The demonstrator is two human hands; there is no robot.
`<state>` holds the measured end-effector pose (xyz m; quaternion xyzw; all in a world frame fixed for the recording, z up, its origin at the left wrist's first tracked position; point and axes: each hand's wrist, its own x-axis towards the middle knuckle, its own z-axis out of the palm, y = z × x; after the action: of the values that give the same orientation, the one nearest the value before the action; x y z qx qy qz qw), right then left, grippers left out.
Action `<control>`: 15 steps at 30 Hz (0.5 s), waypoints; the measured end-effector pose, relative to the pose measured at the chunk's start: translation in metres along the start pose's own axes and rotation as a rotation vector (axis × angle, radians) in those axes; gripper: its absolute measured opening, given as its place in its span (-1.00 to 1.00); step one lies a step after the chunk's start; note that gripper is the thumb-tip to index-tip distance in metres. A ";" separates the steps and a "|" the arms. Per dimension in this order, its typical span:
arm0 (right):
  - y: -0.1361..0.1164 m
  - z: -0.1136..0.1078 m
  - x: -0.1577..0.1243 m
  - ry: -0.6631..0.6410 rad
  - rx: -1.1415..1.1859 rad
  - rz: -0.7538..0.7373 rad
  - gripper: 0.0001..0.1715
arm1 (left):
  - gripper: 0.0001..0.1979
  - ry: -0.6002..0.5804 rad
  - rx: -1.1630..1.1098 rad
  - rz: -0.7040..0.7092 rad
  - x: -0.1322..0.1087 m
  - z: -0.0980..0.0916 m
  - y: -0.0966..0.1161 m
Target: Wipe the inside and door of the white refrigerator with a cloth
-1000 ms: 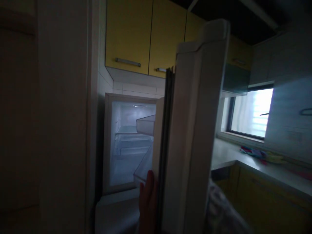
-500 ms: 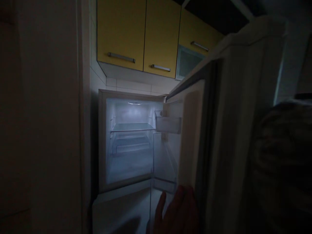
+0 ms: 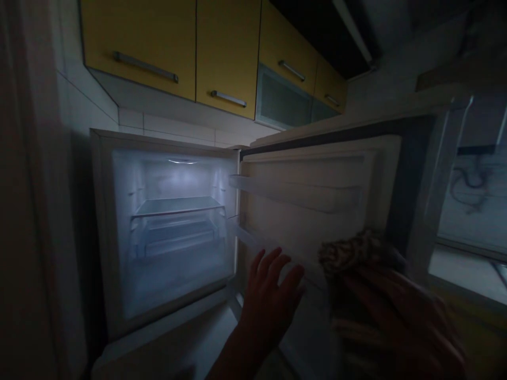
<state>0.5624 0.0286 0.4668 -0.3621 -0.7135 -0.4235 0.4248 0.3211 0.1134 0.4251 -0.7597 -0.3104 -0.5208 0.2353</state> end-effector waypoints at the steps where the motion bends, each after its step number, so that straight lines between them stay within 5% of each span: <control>1: 0.015 -0.004 0.010 -0.029 -0.080 -0.042 -0.13 | -0.72 -0.005 0.000 0.020 0.006 0.007 0.003; 8: 0.071 0.007 0.063 -0.286 -0.235 -0.135 -0.49 | -0.62 -0.075 0.033 0.145 0.031 0.054 0.019; 13: 0.121 0.012 0.056 -0.445 0.052 -0.269 -0.46 | -0.55 -0.163 0.029 0.199 0.046 0.069 0.026; 15: 0.128 0.006 0.041 -0.459 0.114 -0.160 -0.44 | -0.50 -0.202 0.016 0.217 0.052 0.072 0.025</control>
<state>0.6575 0.0893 0.5401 -0.3665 -0.8405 -0.3214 0.2365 0.3990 0.1565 0.4480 -0.8353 -0.2525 -0.4108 0.2640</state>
